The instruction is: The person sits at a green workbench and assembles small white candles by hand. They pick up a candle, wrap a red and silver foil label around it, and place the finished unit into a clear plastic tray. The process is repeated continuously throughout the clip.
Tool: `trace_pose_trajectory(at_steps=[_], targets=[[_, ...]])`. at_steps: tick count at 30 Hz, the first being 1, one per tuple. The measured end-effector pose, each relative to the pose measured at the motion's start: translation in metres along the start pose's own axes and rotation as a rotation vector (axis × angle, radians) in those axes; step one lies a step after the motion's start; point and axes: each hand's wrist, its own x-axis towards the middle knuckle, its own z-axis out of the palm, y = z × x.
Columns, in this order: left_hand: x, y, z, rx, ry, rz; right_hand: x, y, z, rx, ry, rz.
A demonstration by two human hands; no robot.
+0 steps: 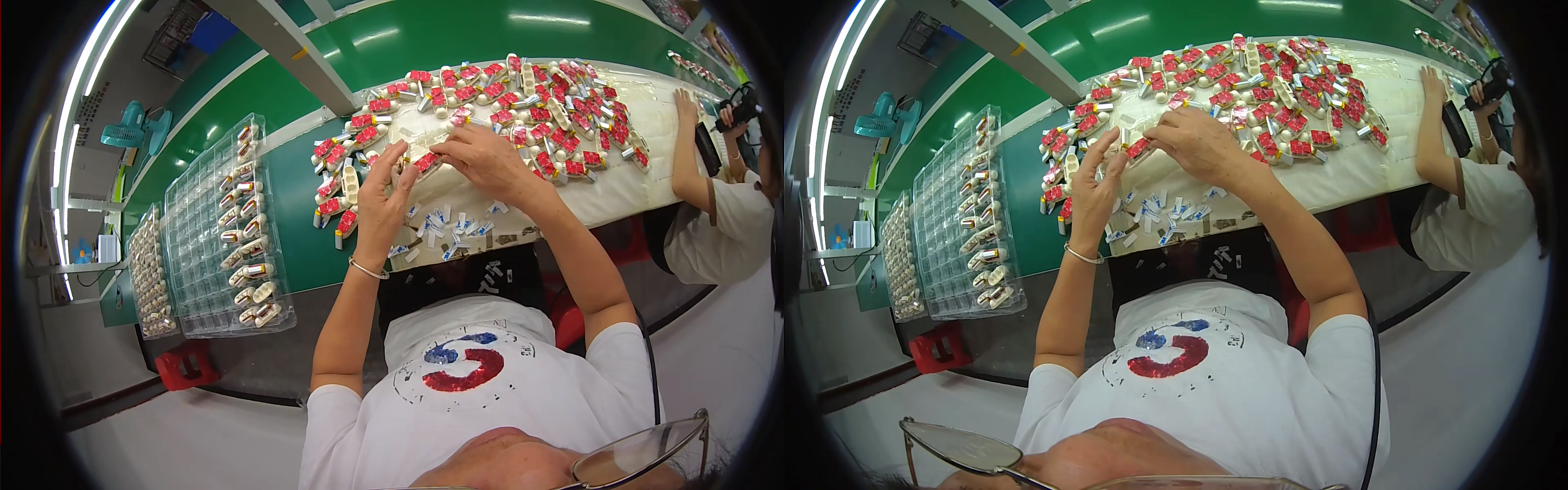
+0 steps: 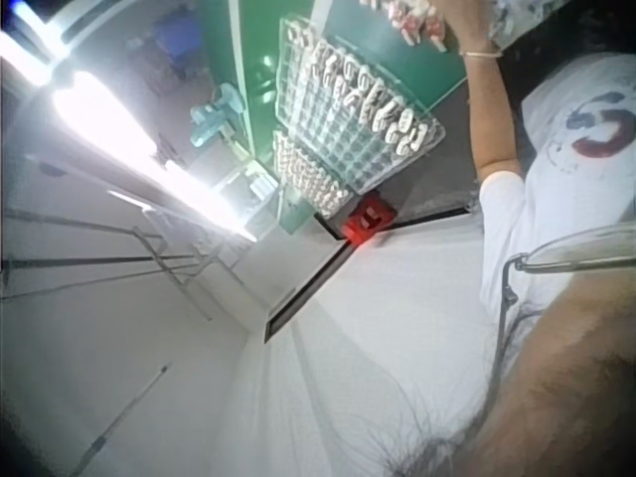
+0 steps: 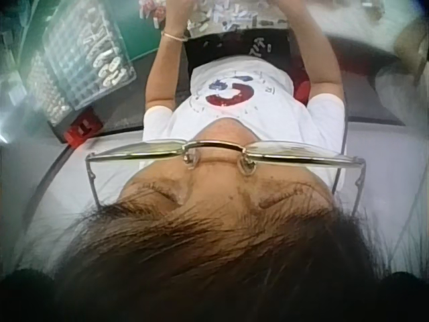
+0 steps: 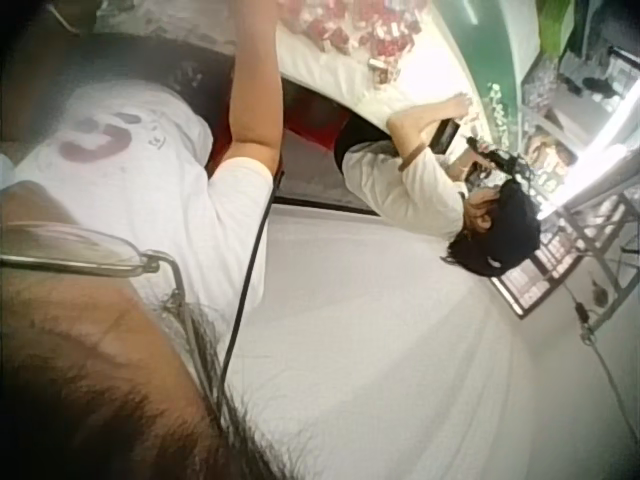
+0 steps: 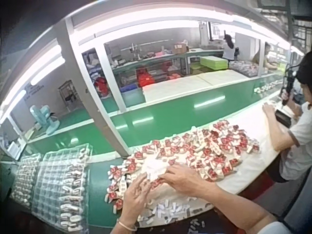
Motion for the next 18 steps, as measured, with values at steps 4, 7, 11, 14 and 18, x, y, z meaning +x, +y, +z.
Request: trace_pose_trajectory(at_steps=[4, 7, 11, 14, 18], targets=[[0.003, 0.023, -0.008, -0.498, -0.179, -0.270, 0.002, -0.029, -0.019, 0.455, -0.029, 0.129], [-0.006, 0.029, -0.011, -0.671, -0.399, -0.375, 0.001, -0.041, -0.025, 0.776, -0.031, 0.283], [-0.017, 0.036, -0.016, -0.719, -0.385, -0.455, -0.004, -0.047, -0.026, 1.125, -0.070, 0.495], [-0.025, 0.043, -0.014, -0.636, -0.306, -0.453, -0.006, -0.054, -0.023, 1.091, -0.049, 0.526], [-0.035, 0.041, -0.009, -0.615, -0.241, -0.432, -0.008, -0.056, -0.021, 0.965, -0.019, 0.465]])
